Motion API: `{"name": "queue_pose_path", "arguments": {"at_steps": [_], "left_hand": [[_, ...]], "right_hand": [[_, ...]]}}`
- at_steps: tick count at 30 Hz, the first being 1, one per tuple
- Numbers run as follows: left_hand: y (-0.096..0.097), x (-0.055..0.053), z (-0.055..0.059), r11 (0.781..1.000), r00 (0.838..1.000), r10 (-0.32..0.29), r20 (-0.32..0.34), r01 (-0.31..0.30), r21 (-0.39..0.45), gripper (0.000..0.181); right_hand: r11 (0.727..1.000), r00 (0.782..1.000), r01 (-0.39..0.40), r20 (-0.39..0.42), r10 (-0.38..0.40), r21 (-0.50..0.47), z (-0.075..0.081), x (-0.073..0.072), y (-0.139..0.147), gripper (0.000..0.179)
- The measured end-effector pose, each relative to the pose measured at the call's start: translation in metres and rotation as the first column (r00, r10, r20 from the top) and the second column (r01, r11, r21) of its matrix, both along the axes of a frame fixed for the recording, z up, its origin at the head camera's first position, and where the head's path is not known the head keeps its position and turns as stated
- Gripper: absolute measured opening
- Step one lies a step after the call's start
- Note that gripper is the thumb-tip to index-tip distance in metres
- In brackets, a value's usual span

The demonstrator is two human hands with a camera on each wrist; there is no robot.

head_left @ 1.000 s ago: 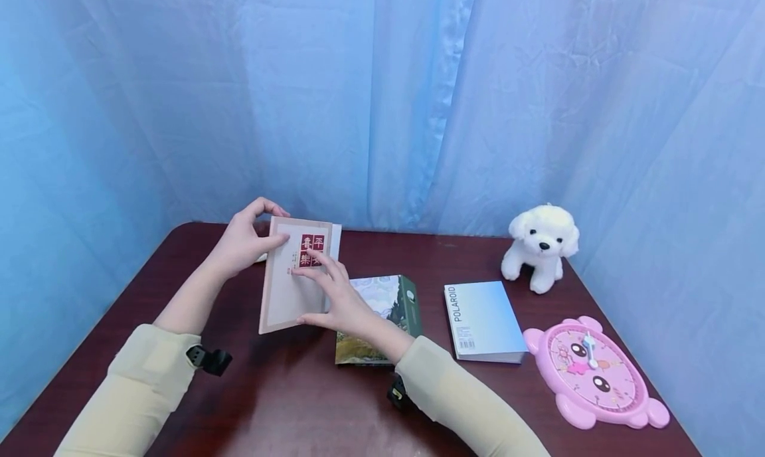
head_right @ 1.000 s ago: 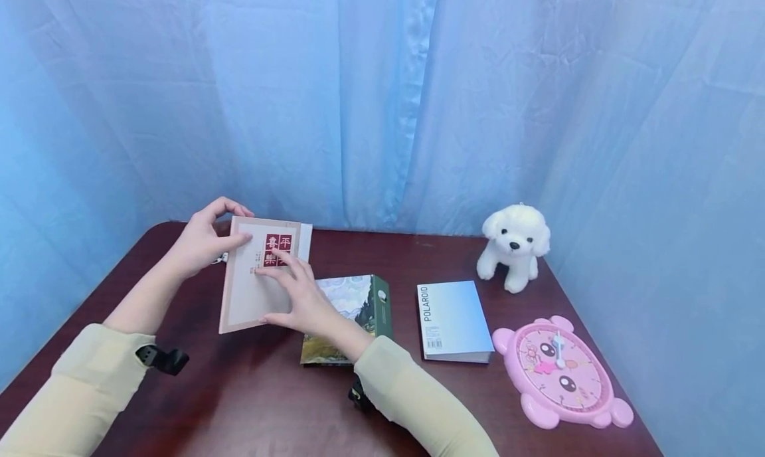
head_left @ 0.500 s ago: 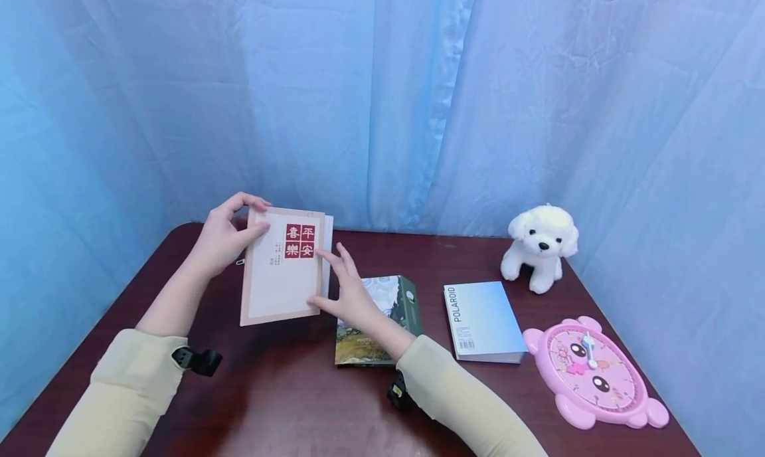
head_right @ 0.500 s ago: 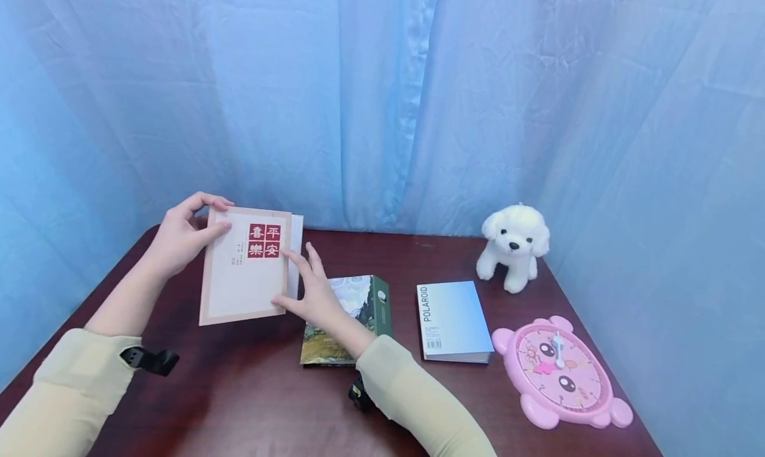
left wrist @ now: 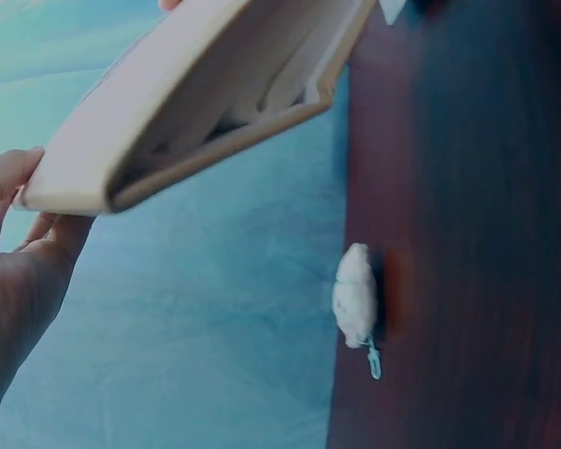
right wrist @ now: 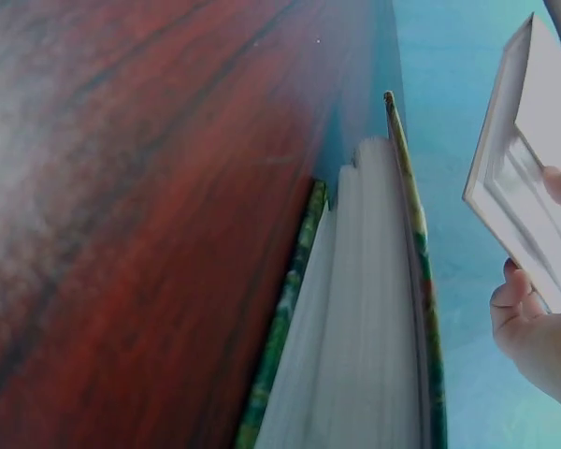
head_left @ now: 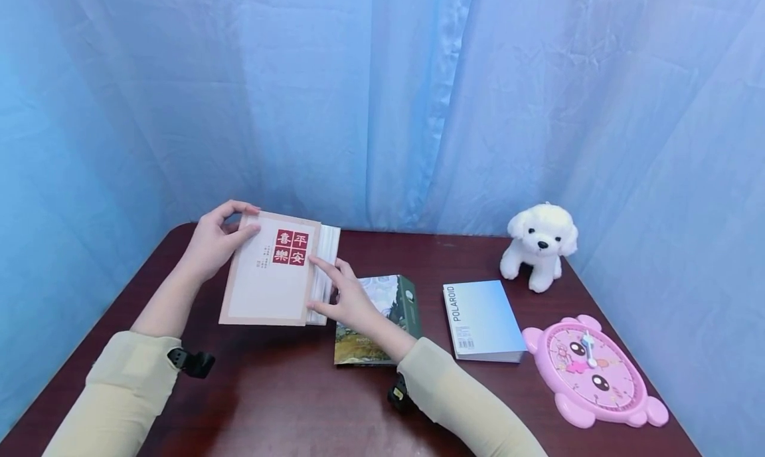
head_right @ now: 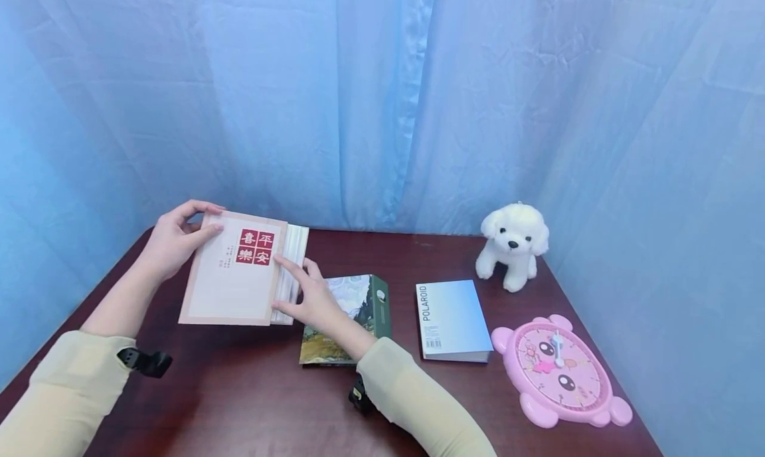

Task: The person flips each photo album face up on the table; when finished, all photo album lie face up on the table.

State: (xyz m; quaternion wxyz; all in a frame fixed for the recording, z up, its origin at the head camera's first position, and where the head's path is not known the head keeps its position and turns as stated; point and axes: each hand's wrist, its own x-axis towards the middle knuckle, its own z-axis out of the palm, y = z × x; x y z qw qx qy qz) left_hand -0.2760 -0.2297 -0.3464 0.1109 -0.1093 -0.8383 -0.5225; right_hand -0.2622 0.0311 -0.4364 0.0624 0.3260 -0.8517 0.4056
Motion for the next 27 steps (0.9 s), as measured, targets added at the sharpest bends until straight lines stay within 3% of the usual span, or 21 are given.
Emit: {"name": "queue_pose_path", "arguments": {"at_steps": [4, 9, 14, 19, 23, 27], "left_hand": [[-0.004, -0.002, -0.007, 0.999, 0.999, 0.005, 0.041, -0.003, -0.045, 0.038], [-0.008, -0.005, -0.012, 0.993, 0.992, -0.024, 0.123, 0.038, -0.112, 0.044], [-0.013, -0.006, -0.017, 0.980, 0.973, -0.060, 0.222, 0.100, -0.173, 0.054], [-0.018, -0.010, -0.030, 0.979, 0.966, -0.079, 0.245, 0.122, -0.165, 0.054], [-0.023, -0.014, -0.042, 0.980, 0.965, -0.078, 0.250, 0.120, -0.157, 0.053], [-0.028, -0.016, -0.054, 0.981, 0.955, -0.080, 0.284, 0.126, -0.146, 0.055]], "right_hand": [[1.000, 1.000, 0.001, -0.001, -0.001, 0.029, 0.000, 0.000, 0.000, 0.080], [0.998, 0.999, 0.010, 0.050, -0.013, 0.061, 0.001, 0.001, 0.003, 0.082], [0.993, 0.991, -0.040, 0.135, 0.024, 0.115, 0.002, 0.000, 0.006, 0.084], [0.980, 0.980, -0.106, 0.183, 0.074, 0.170, 0.001, -0.001, 0.008, 0.086], [0.955, 0.977, -0.163, 0.176, 0.121, 0.247, -0.002, -0.004, 0.010, 0.086], [0.909, 0.981, -0.176, 0.140, 0.132, 0.378, -0.005, -0.006, 0.010, 0.087]]}}
